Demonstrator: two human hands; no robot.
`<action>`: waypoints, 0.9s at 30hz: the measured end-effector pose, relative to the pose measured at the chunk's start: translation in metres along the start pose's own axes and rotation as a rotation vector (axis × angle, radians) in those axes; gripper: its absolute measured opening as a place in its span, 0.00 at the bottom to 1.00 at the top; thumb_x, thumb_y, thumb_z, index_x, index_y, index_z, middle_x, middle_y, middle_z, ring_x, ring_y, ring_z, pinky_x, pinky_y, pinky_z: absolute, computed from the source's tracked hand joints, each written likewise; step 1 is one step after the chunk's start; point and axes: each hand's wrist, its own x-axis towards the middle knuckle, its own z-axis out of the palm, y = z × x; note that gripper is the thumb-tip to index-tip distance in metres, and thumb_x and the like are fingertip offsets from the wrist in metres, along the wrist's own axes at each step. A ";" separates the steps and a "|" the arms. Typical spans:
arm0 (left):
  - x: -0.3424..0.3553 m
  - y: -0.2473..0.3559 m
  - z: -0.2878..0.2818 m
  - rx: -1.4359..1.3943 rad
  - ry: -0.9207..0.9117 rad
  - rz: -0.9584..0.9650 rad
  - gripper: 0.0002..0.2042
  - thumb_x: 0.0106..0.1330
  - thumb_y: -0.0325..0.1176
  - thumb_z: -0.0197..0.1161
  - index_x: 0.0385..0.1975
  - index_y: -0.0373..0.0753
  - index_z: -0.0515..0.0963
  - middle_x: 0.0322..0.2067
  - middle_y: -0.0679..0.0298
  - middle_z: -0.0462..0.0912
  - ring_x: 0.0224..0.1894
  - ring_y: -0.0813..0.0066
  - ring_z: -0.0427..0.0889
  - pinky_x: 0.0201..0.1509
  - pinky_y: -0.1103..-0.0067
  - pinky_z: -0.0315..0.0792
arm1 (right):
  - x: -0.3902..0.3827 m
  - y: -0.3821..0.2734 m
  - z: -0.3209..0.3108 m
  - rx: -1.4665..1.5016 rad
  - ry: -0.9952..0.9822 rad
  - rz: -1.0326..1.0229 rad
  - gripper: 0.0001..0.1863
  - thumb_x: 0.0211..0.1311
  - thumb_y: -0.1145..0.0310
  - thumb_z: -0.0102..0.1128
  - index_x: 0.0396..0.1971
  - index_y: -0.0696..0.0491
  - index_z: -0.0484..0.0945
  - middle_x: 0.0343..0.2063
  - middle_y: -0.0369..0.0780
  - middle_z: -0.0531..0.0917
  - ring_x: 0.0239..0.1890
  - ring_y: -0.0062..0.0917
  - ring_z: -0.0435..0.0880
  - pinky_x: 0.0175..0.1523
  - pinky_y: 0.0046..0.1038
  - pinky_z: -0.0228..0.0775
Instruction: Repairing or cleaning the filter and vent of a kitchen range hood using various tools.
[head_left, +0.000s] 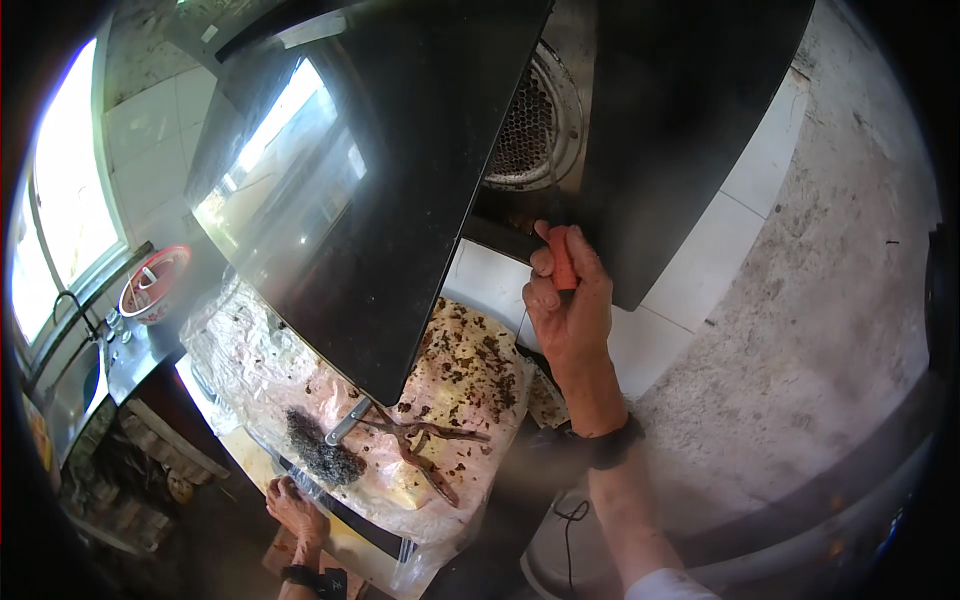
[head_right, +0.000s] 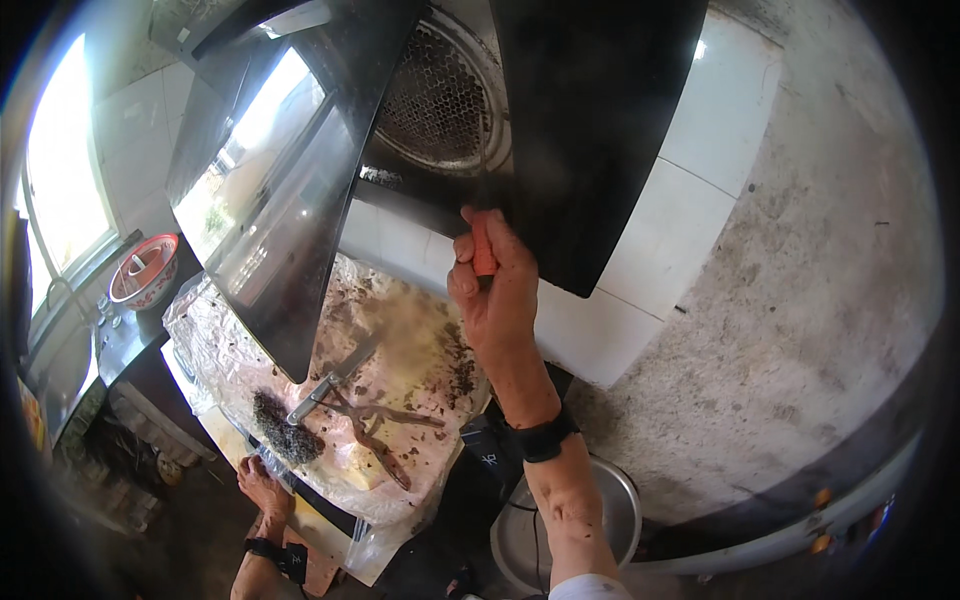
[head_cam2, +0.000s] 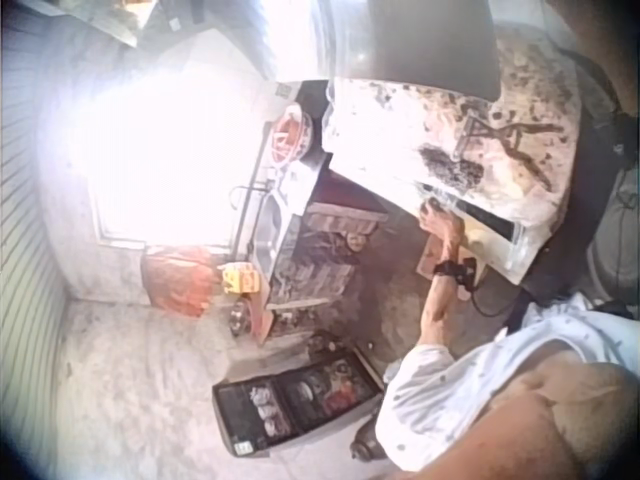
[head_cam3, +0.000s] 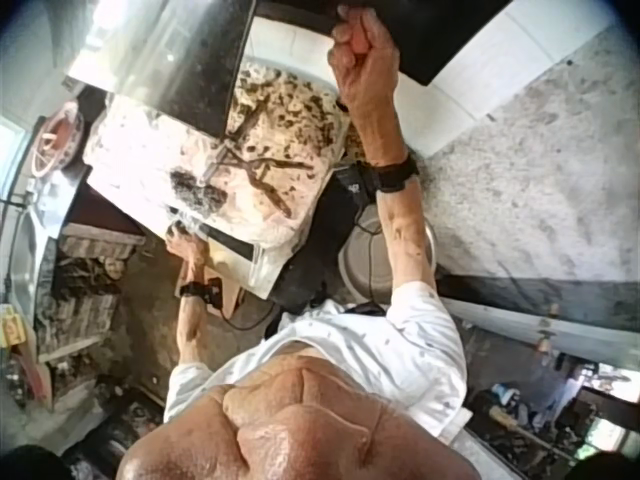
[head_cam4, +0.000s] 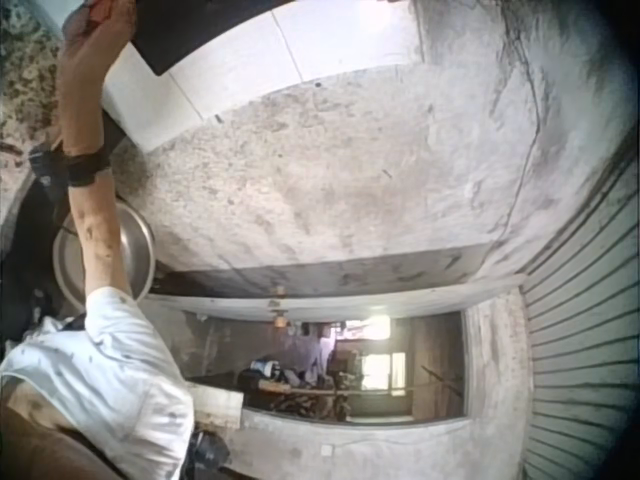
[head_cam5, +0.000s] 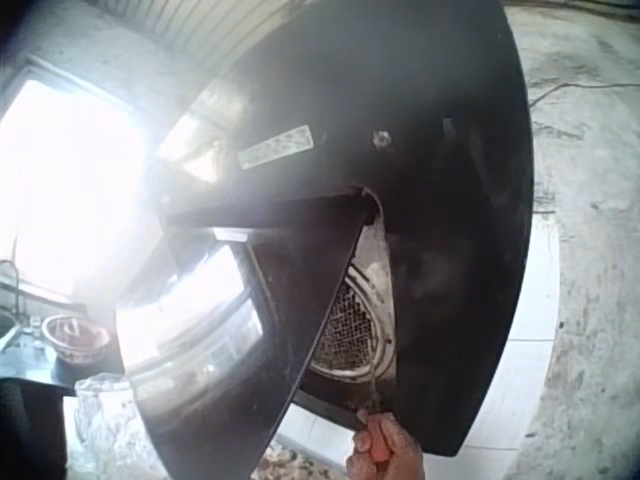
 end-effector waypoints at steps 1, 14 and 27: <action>0.000 0.000 -0.001 -0.002 -0.005 -0.002 0.10 0.52 0.28 0.52 0.35 0.37 0.71 0.39 0.57 0.69 0.46 0.59 0.65 0.50 0.68 0.55 | 0.002 -0.001 0.002 0.019 0.007 0.007 0.08 0.57 0.67 0.54 0.32 0.57 0.72 0.18 0.34 0.71 0.12 0.14 0.64 0.17 0.16 0.53; 0.001 0.006 -0.004 0.017 -0.029 -0.027 0.09 0.54 0.28 0.51 0.35 0.37 0.71 0.39 0.58 0.68 0.46 0.60 0.64 0.50 0.68 0.55 | 0.016 0.009 -0.017 -1.277 0.340 -0.728 0.18 0.47 0.69 0.58 0.37 0.65 0.72 0.29 0.49 0.77 0.30 0.29 0.77 0.38 0.30 0.68; 0.001 -0.001 -0.004 -0.008 0.005 -0.007 0.10 0.51 0.25 0.50 0.34 0.37 0.71 0.37 0.59 0.69 0.44 0.60 0.65 0.48 0.68 0.56 | 0.018 0.001 0.017 -0.185 0.054 -0.015 0.13 0.54 0.68 0.55 0.37 0.59 0.70 0.17 0.31 0.67 0.10 0.12 0.59 0.13 0.18 0.48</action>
